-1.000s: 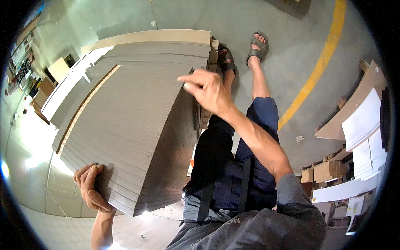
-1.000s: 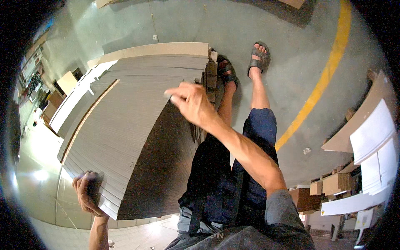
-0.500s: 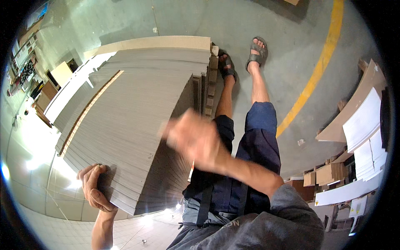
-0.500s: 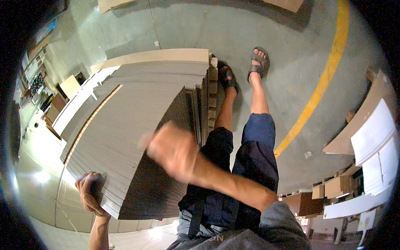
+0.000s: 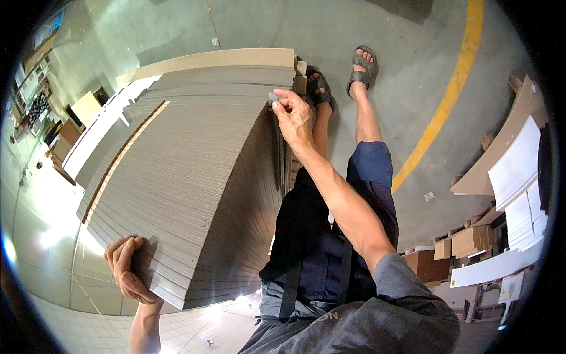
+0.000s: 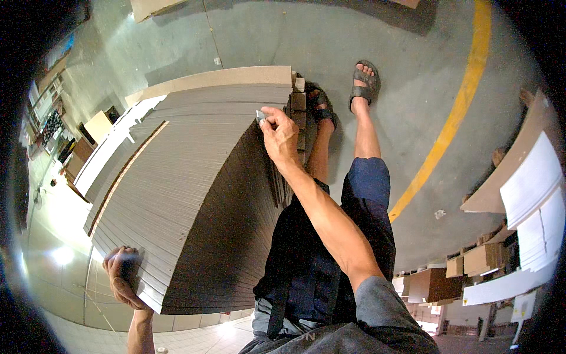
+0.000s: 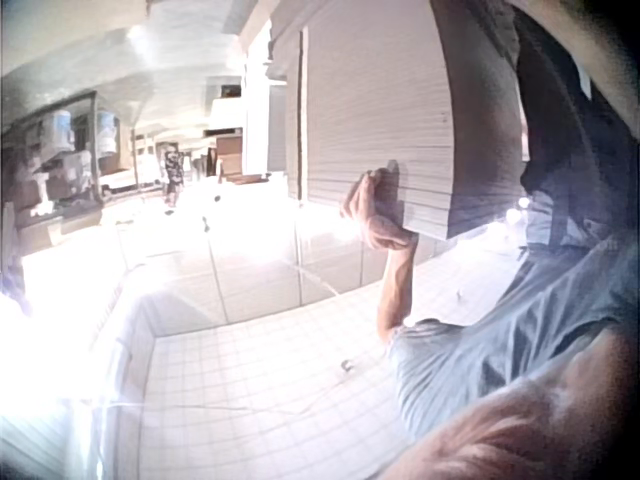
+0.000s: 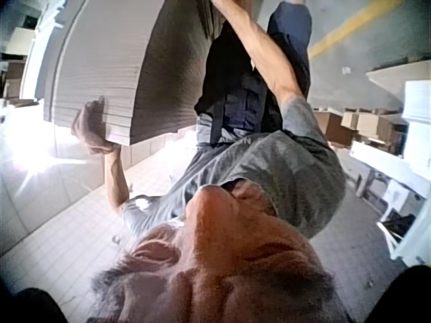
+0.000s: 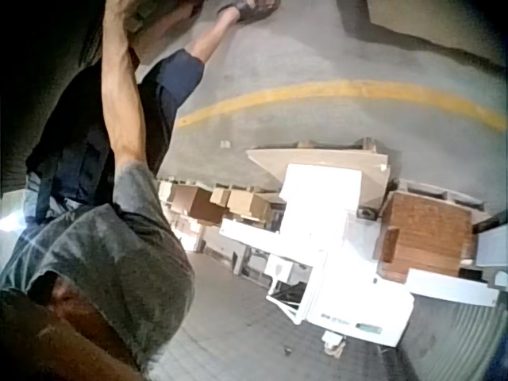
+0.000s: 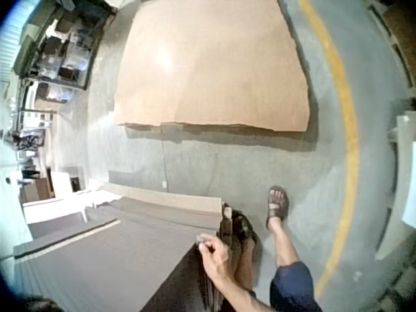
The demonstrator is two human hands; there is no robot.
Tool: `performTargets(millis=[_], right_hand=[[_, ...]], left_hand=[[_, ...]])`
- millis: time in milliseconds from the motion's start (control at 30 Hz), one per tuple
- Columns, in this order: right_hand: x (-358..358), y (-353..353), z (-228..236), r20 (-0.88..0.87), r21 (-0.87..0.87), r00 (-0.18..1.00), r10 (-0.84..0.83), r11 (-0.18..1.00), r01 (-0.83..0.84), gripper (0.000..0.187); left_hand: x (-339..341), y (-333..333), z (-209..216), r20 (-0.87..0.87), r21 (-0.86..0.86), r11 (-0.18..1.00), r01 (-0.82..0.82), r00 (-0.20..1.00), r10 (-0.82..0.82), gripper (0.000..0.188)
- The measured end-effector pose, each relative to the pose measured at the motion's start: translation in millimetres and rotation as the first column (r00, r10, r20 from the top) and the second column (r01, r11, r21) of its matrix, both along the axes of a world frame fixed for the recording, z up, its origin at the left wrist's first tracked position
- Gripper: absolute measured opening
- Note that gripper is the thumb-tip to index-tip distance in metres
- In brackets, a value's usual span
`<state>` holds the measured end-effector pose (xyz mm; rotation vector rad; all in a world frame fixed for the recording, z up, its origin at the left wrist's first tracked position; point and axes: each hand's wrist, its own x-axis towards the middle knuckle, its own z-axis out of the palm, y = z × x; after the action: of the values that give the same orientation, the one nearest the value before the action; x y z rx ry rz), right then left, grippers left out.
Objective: The person strikes wood panels using a mallet to align them in a stack, moves the panels around on a pallet, and marks the edge of the panels using a small white tool.
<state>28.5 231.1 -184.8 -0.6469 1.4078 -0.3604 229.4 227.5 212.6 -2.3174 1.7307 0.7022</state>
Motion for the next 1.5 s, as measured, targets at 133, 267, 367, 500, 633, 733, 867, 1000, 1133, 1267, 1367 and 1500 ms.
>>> performTargets(millis=[133,267,367,500,633,733,867,1000,1133,1267,1367,1500], right_hand=[[3,1,1,-0.005,-0.023,1.000,-0.001,1.000,0.001,0.032],[3,0,5,-0.001,-0.143,0.999,-0.032,0.989,0.032,0.025],[-9,-1,20,0.062,-0.147,0.991,0.123,0.983,-0.113,0.025],[-8,-9,22,0.103,-0.125,0.994,0.027,0.992,-0.014,0.025],[-2,-9,10,-0.009,-0.075,0.999,0.052,0.996,-0.053,0.023],[-1,-10,61,0.050,-0.223,0.992,0.117,0.969,-0.103,0.023],[-10,-23,94,0.156,-0.180,0.983,0.102,0.981,-0.073,0.025],[4,-24,45,0.053,-0.175,0.997,-0.050,0.983,0.059,0.025],[1,-23,110,0.019,-0.223,0.988,0.156,0.964,-0.148,0.024],[-11,-18,210,0.308,-0.471,0.941,0.143,0.882,0.020,0.030],[-12,-24,250,0.571,-0.487,0.815,0.096,0.839,0.242,0.029],[-19,-38,143,0.165,-0.102,0.986,0.011,0.995,0.006,0.017]], left_hand=[[0,1,0,-0.031,0.002,0.999,-0.040,0.999,0.040,0.054],[1,2,0,-0.004,0.004,1.000,-0.005,1.000,0.005,0.054],[1,5,2,-0.005,0.003,1.000,-0.026,1.000,0.026,0.055],[2,5,3,-0.016,0.006,1.000,-0.012,1.000,0.012,0.055],[0,-2,-5,-0.020,-0.002,1.000,-0.014,1.000,0.014,0.054],[0,5,1,0.024,0.008,1.000,-0.004,1.000,0.004,0.055],[-3,5,4,0.014,0.001,0.999,-0.047,0.999,0.047,0.056],[-1,-3,-4,-0.017,-0.006,1.000,-0.004,1.000,0.004,0.055],[-2,-2,-1,-0.028,-0.016,0.999,-0.033,0.999,0.033,0.053],[-5,-1,2,-0.023,-0.030,0.999,-0.037,0.999,0.036,0.051],[-1,-2,-4,-0.018,-0.046,0.999,0.013,1.000,-0.013,0.049],[-4,-2,1,0.028,-0.014,0.997,0.074,0.997,-0.074,0.047]])
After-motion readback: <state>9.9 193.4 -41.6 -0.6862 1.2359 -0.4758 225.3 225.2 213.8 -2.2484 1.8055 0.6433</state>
